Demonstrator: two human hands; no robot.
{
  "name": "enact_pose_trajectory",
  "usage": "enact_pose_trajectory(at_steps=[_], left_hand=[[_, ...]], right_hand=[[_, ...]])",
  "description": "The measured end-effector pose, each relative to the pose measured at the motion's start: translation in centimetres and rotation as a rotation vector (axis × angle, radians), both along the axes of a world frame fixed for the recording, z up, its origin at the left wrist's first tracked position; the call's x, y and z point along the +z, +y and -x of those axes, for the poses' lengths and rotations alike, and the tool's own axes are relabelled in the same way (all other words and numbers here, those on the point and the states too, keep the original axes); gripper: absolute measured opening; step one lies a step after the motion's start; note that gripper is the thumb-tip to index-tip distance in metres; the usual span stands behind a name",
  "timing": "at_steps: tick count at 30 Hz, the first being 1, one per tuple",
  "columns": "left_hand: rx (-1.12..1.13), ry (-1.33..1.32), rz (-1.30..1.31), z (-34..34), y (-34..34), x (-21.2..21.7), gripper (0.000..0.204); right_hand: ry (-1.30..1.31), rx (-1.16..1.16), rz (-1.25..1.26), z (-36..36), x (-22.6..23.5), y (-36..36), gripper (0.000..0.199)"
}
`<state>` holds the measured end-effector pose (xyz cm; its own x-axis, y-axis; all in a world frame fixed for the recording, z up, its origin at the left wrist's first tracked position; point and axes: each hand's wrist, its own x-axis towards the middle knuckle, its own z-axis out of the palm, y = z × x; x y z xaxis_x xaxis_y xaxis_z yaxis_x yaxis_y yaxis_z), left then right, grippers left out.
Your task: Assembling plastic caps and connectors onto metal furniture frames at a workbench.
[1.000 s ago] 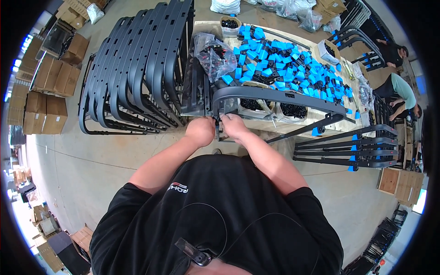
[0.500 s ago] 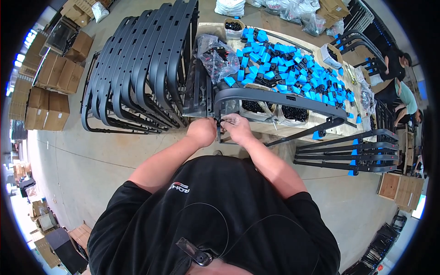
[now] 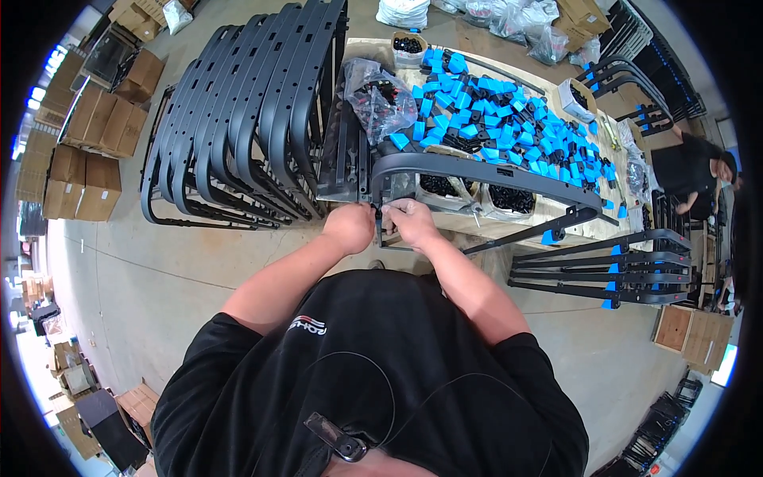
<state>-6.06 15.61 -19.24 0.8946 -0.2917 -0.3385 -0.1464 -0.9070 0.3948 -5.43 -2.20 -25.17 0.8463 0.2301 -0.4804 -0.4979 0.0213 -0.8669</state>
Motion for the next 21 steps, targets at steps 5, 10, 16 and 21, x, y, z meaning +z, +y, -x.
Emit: enact_pose_trajectory(at_steps=[5,10,16,21], left_hand=[[-0.003,-0.020,-0.026,-0.3,-0.2,0.2,0.034],[-0.022,-0.034,0.004,-0.1,0.0,-0.2,0.034],[-0.014,-0.074,-0.020,0.1,0.0,-0.5,0.033],[-0.028,-0.076,-0.026,0.2,-0.1,-0.2,0.035]], right_hand=[[0.071,0.002,0.200,-0.2,0.2,1.1,0.036],[-0.078,-0.025,0.410,-0.1,-1.0,1.6,0.039],[-0.112,-0.025,0.431,0.3,-1.1,2.1,0.037],[-0.213,-0.048,0.459,0.2,-0.3,2.0,0.041]])
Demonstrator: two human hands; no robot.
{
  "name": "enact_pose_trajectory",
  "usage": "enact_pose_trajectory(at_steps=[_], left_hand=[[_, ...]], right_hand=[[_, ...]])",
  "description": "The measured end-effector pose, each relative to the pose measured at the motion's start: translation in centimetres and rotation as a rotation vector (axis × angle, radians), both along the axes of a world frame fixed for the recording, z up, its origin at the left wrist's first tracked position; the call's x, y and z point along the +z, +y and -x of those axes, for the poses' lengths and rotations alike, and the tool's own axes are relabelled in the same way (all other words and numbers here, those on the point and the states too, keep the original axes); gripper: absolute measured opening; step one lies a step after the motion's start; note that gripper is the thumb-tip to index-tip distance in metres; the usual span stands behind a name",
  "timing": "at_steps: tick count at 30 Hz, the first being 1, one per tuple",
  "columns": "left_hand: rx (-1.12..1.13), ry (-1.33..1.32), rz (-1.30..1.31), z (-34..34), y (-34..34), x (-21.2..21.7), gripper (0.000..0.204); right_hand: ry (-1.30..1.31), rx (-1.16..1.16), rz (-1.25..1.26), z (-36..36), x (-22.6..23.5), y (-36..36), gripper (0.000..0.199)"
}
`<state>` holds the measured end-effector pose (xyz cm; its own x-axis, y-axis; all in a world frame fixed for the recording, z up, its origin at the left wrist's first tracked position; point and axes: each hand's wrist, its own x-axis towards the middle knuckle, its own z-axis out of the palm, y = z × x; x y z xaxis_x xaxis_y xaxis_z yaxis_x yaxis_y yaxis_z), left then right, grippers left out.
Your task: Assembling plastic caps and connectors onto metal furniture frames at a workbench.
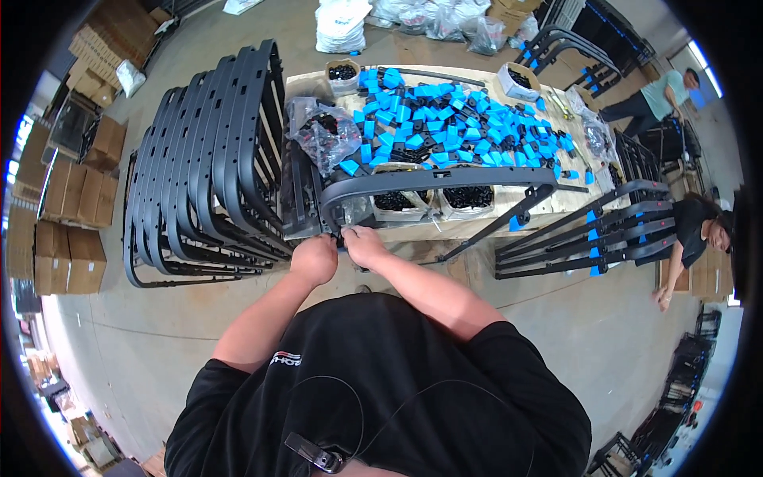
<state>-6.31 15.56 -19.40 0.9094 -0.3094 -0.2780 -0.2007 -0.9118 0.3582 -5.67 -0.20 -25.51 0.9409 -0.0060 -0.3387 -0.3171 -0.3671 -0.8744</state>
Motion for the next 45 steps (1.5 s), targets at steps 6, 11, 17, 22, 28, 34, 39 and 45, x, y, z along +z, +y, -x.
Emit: enact_pose_trajectory(at_steps=[6,11,17,22,28,34,39,45], left_hand=[[-0.013,0.017,-0.031,-0.2,-0.7,0.4,0.037],[-0.010,0.027,-0.039,-0.2,-0.4,0.1,0.037],[0.004,0.038,-0.068,-0.2,-0.4,0.5,0.037],[-0.062,0.015,-0.078,-0.1,-0.8,1.4,0.038],[-0.007,0.030,-0.095,0.0,-0.6,1.1,0.038],[-0.001,0.037,-0.092,0.0,-0.7,0.8,0.038],[0.020,0.054,-0.071,0.0,-0.7,1.1,0.037],[0.052,0.053,-0.047,0.0,-0.6,0.7,0.036]], right_hand=[[-0.033,0.005,0.021,0.5,-0.7,-0.1,0.048],[0.095,0.011,-0.021,0.7,0.0,0.3,0.047],[0.084,0.010,-0.041,0.4,0.8,0.5,0.044],[0.064,0.009,-0.015,1.0,-0.7,0.7,0.044],[0.369,-0.198,-0.300,0.7,3.1,1.8,0.044],[-0.191,0.018,0.498,-1.6,0.9,-2.7,0.040],[-0.331,0.090,1.125,-5.3,3.5,-11.5,0.032],[0.005,0.282,1.059,-6.9,2.9,-12.8,0.023]])
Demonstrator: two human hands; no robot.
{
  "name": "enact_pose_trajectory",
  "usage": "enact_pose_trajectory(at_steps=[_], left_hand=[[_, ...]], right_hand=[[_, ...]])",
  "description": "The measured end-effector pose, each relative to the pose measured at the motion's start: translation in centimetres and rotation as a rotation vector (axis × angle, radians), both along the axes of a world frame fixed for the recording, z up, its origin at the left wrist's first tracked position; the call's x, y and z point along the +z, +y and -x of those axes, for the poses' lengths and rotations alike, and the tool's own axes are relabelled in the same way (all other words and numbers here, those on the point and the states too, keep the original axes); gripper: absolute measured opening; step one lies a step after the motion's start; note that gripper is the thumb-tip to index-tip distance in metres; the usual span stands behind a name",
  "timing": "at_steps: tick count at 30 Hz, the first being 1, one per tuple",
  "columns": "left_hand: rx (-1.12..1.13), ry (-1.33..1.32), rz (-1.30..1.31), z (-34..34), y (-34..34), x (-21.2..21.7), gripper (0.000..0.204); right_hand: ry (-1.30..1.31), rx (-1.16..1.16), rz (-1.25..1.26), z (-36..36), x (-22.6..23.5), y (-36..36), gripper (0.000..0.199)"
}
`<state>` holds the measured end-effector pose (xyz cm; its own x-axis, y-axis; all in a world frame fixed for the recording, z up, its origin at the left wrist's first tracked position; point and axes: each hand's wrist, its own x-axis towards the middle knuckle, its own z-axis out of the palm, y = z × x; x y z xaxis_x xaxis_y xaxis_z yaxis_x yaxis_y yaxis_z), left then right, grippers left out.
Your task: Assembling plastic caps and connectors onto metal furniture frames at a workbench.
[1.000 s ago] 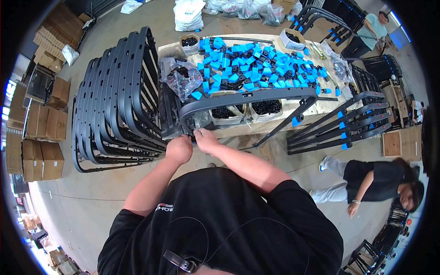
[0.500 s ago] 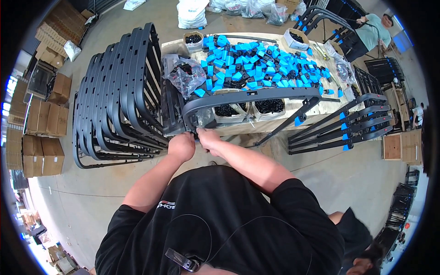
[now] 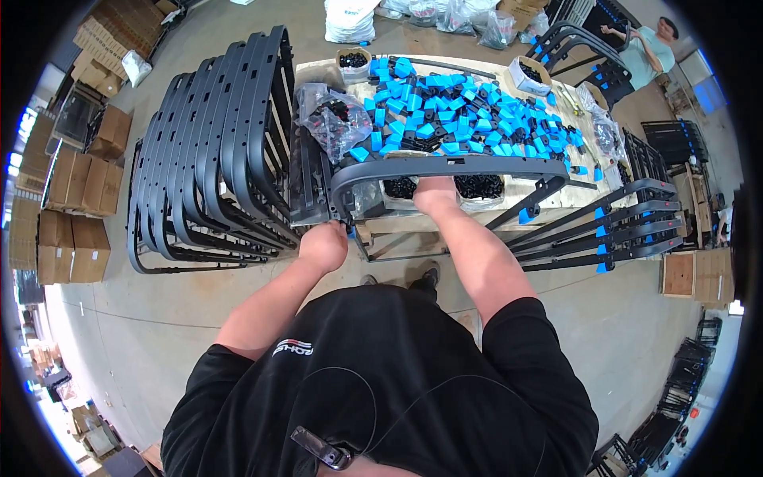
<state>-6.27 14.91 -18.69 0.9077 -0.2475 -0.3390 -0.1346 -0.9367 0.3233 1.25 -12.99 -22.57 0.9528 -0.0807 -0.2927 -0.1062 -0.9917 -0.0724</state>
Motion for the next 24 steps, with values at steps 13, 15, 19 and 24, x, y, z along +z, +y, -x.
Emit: enact_pose_trajectory(at_steps=[13,15,19,24], left_hand=[[0.188,-0.200,0.232,2.1,0.6,-1.4,0.036],[0.185,-0.299,0.305,2.6,1.0,-0.2,0.035],[0.222,0.225,0.936,4.0,-0.4,1.5,0.049],[0.161,0.361,1.278,4.5,-1.6,0.7,0.048]], right_hand=[[0.253,-0.451,-1.332,10.8,-1.4,0.3,0.028],[0.394,-0.412,-1.460,12.6,-0.1,1.3,0.029],[0.150,-0.064,-1.152,14.8,3.1,3.5,0.033],[0.073,0.074,-1.191,15.8,4.5,4.9,0.036]])
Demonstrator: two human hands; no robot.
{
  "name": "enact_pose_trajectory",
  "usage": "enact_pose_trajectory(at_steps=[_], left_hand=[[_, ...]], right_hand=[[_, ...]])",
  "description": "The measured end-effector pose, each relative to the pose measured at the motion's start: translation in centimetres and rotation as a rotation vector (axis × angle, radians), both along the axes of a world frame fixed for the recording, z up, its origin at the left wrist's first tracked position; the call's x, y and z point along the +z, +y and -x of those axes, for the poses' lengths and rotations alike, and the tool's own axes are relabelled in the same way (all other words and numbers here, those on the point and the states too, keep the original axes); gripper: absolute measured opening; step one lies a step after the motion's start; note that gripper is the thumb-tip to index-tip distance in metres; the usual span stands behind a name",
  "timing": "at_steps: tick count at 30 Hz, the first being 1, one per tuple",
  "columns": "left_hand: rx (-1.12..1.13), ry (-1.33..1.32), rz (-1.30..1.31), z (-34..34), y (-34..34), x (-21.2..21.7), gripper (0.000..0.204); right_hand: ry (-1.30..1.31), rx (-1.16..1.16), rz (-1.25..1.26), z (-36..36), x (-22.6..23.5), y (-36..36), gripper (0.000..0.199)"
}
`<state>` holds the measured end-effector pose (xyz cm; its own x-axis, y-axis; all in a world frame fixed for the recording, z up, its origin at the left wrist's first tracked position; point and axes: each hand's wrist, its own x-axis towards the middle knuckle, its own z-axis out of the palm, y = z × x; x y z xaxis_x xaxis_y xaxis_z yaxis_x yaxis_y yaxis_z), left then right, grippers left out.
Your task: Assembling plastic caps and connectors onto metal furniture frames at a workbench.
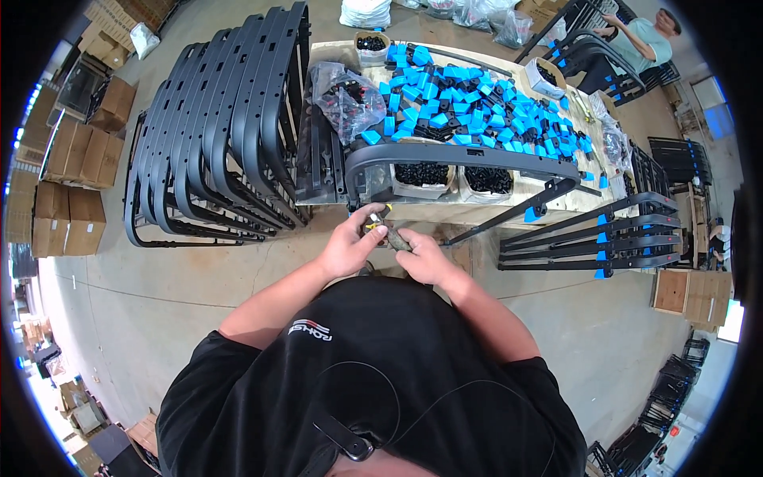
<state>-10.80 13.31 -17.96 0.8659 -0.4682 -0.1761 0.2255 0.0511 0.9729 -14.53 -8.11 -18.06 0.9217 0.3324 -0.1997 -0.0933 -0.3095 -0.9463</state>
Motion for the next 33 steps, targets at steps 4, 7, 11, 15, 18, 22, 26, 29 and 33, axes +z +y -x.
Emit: enact_pose_trajectory(at_steps=[4,7,11,15,18,22,26,29,33], left_hand=[[0.069,-0.150,-0.118,0.9,1.6,-1.4,0.047],[0.201,-0.231,-0.167,1.7,3.6,-2.2,0.028],[0.421,-0.044,-0.129,0.8,6.6,-4.8,0.016],[0.592,0.197,-0.028,-1.7,6.6,-6.1,0.013],[0.632,0.265,0.050,-2.9,6.0,-6.8,0.014],[0.639,0.283,0.080,-3.3,5.6,-7.5,0.015],[0.594,0.307,0.137,-3.4,6.2,-8.8,0.022],[0.514,0.222,0.129,-3.5,7.1,-8.9,0.025],[0.460,0.200,0.023,-3.8,6.7,-8.1,0.027]], right_hand=[[0.062,-0.115,-0.006,0.3,-1.0,-0.6,0.027],[0.022,-0.172,0.087,0.8,-1.8,-1.7,0.024],[0.115,-0.279,0.022,0.9,-4.0,-1.2,0.025],[0.139,-0.251,0.033,0.3,-4.1,0.1,0.022],[0.144,-0.205,0.065,0.2,-3.6,0.8,0.022],[0.091,-0.198,0.131,0.5,-4.4,0.7,0.023],[0.150,-0.213,0.118,0.7,-6.0,0.5,0.024],[0.173,-0.188,0.159,0.2,-6.5,0.7,0.024],[0.197,-0.148,0.243,-1.1,-7.7,2.0,0.029]])
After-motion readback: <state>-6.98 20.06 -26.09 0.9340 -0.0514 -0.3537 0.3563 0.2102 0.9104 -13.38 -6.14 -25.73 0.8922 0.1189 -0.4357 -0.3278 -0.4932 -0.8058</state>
